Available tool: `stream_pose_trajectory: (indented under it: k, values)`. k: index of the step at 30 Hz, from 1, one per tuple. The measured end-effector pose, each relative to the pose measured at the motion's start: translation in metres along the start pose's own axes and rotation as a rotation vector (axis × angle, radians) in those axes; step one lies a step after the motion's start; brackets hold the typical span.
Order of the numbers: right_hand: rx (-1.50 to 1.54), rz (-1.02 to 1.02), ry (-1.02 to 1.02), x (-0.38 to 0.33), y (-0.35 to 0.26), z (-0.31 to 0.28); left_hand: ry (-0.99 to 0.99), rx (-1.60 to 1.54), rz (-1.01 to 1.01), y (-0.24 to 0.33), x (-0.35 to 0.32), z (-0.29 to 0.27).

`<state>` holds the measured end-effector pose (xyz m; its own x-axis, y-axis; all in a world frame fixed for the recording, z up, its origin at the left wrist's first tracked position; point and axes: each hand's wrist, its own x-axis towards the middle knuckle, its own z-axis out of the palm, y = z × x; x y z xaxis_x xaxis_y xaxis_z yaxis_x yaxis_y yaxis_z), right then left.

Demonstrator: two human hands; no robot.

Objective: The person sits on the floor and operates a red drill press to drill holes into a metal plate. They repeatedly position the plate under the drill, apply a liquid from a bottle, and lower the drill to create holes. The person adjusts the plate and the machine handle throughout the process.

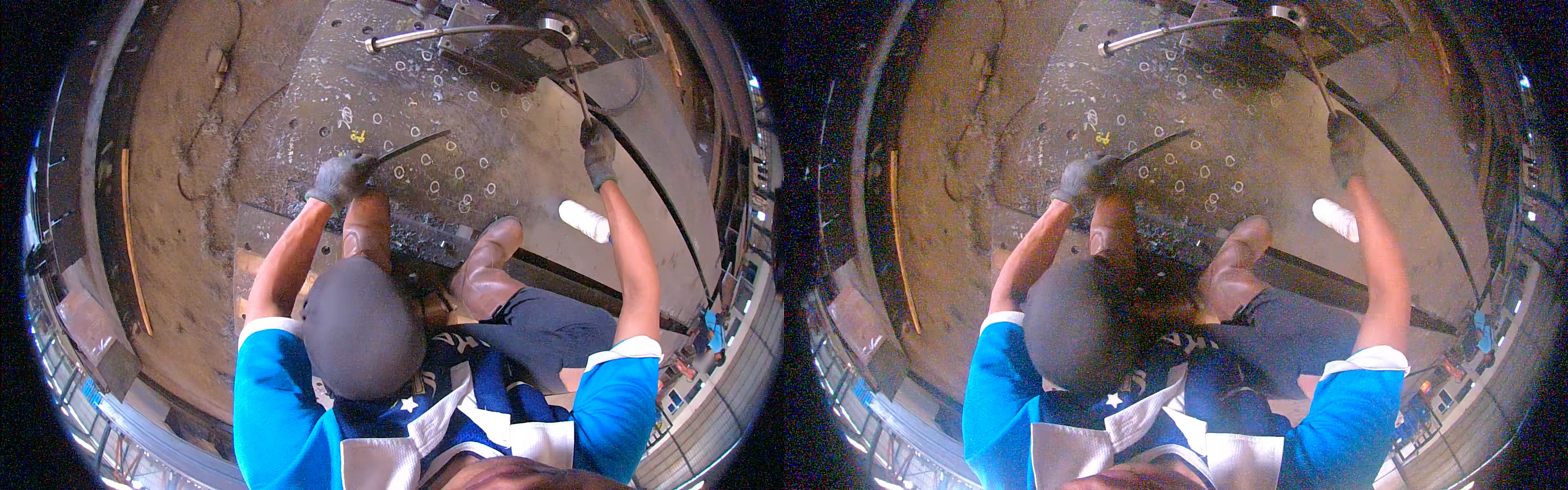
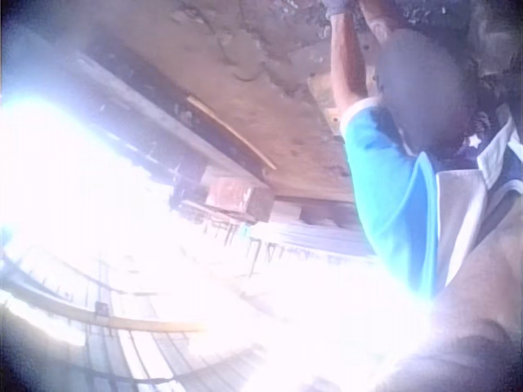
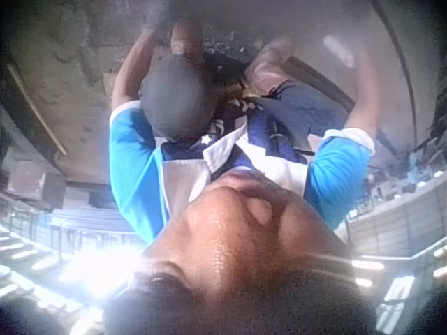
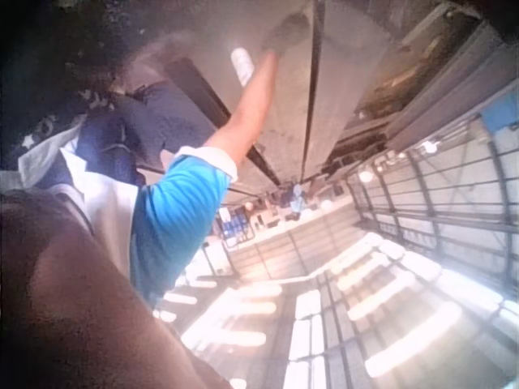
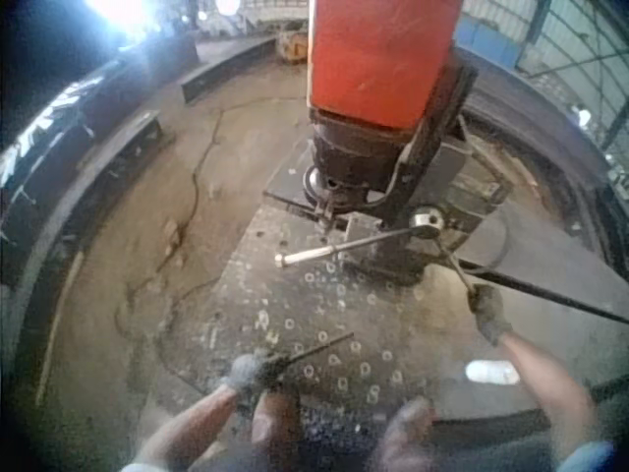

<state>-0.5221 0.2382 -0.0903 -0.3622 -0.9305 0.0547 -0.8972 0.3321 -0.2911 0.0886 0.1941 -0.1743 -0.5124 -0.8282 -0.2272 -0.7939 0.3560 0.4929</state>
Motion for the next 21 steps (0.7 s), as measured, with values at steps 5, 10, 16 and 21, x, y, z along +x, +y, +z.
stream_pose_trajectory:
  k: [5, 10, 16, 21]
  values:
    - [0.28, 0.099, 0.043, -0.011, -0.037, -0.048, 0.391, -0.178, -0.768, -0.079, -0.045, -0.022]
    - [-0.05, -0.145, 0.106, -0.016, 0.009, -0.074, 0.695, -0.364, -0.79, -0.048, -0.046, -0.02]
    - [-0.28, 0.013, -0.114, -0.021, -0.064, -0.128, 0.285, -0.124, -0.678, -0.038, -0.055, 0.009]
    - [-0.305, -0.06, -0.002, -0.02, -0.073, -0.145, 0.324, 0.184, -0.569, -0.021, -0.025, -0.074]
